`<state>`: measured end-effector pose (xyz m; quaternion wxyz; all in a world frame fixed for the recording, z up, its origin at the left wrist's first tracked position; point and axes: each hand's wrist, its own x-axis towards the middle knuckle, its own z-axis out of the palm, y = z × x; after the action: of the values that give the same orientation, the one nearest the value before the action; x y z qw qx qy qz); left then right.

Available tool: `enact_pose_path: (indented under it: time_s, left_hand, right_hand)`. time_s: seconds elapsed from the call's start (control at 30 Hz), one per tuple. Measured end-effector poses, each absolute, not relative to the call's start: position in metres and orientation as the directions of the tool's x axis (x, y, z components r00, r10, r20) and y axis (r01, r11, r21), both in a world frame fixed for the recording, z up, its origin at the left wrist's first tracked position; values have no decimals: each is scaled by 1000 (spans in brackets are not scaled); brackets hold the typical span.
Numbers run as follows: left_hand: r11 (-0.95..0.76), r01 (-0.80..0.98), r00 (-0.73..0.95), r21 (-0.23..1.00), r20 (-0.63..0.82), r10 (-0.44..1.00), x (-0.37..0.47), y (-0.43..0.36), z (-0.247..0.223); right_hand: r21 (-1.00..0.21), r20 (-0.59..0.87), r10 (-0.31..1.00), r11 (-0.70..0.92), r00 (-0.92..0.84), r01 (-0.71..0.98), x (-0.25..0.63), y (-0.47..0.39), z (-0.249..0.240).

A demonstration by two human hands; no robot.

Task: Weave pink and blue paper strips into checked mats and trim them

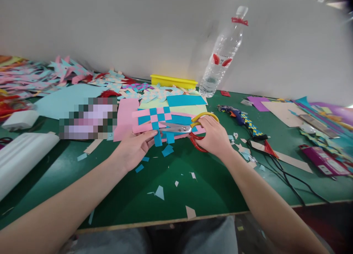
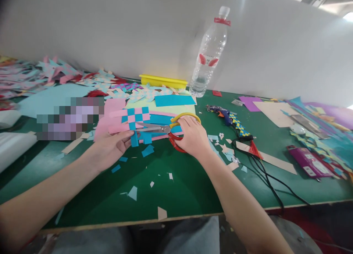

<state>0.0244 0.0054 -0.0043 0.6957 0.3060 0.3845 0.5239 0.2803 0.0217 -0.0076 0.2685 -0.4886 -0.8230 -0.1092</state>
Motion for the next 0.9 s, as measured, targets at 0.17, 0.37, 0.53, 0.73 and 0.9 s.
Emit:
enact_pose_path:
  time_s: [0.17,0.37,0.53,0.73,0.9]
  left_hand:
    - [240,-468,170,851,-179,969,24,6,-8]
    - [191,-418,149,888,-140,979,25,6,-12]
    - [134,-405,151,904,-78,985,26,5,-12]
    - [119,-398,167,910,-56,984,28,2,-8]
    - [121,-396,147,910,-67,987,30,1,-6]
  right_hand:
    - [-36,582,713,503,-392,863,281,21,-6]
    - [49,645,644,503,-412,863,281,20,-6]
    - [96,661,611,506,-435,857,282,21,-9]
    - [134,704,555,508,-443,851,283,21,-8]
    - [169,729,515,503,-451,848,283,20,-6]
